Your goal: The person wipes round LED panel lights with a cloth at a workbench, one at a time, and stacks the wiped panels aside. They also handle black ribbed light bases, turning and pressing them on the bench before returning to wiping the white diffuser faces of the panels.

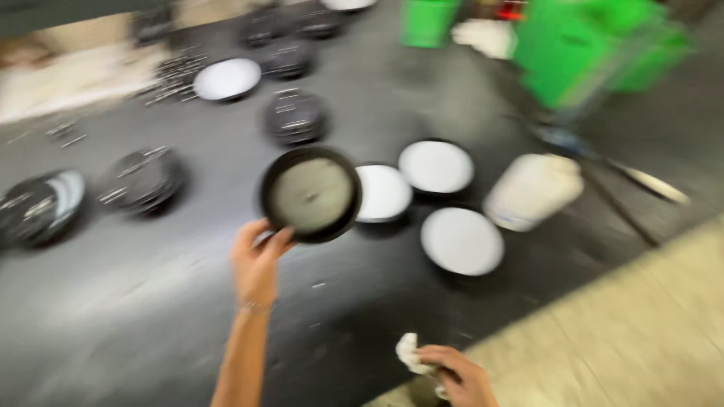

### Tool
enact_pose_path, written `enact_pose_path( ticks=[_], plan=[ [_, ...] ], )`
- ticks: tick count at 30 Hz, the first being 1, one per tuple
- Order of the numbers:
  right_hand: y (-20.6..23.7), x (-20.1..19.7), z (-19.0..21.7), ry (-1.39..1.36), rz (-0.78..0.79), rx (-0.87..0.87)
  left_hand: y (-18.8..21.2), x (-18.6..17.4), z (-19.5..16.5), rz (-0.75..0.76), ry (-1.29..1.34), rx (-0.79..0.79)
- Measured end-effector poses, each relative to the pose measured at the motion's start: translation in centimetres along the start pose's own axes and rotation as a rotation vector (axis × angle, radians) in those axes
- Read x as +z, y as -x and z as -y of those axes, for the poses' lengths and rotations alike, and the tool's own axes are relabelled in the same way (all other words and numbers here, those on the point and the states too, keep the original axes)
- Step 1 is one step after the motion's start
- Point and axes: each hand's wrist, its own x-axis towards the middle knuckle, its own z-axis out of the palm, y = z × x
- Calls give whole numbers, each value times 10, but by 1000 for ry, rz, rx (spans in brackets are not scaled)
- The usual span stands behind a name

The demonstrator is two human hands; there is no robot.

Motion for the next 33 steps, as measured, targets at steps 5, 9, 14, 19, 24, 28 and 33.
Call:
enact_pose_path(
  ticks=[5,9,14,19,24,28,33],
  plan=[
    [55,-110,34,-45,-112,127,100,109,-26,119,-286,196],
    [109,-221,13,-51,-353,90,170,242,-30,359,-431,473],
    [155,-342,-25,-39,-630,297,217,413,-20,558,-576,663],
    [154,-417,-84,-98,-793,405,212,549,25,563,-537,752],
    [106,-481,-130,-102,-757,283,177,675,100,495,-500,910],
    [61,-559,-122,-60,-757,424,139,772,156,473,-536,892],
    [0,-680,-107,69,-767,301,95,863,203,454,-534,923]
  ],
)
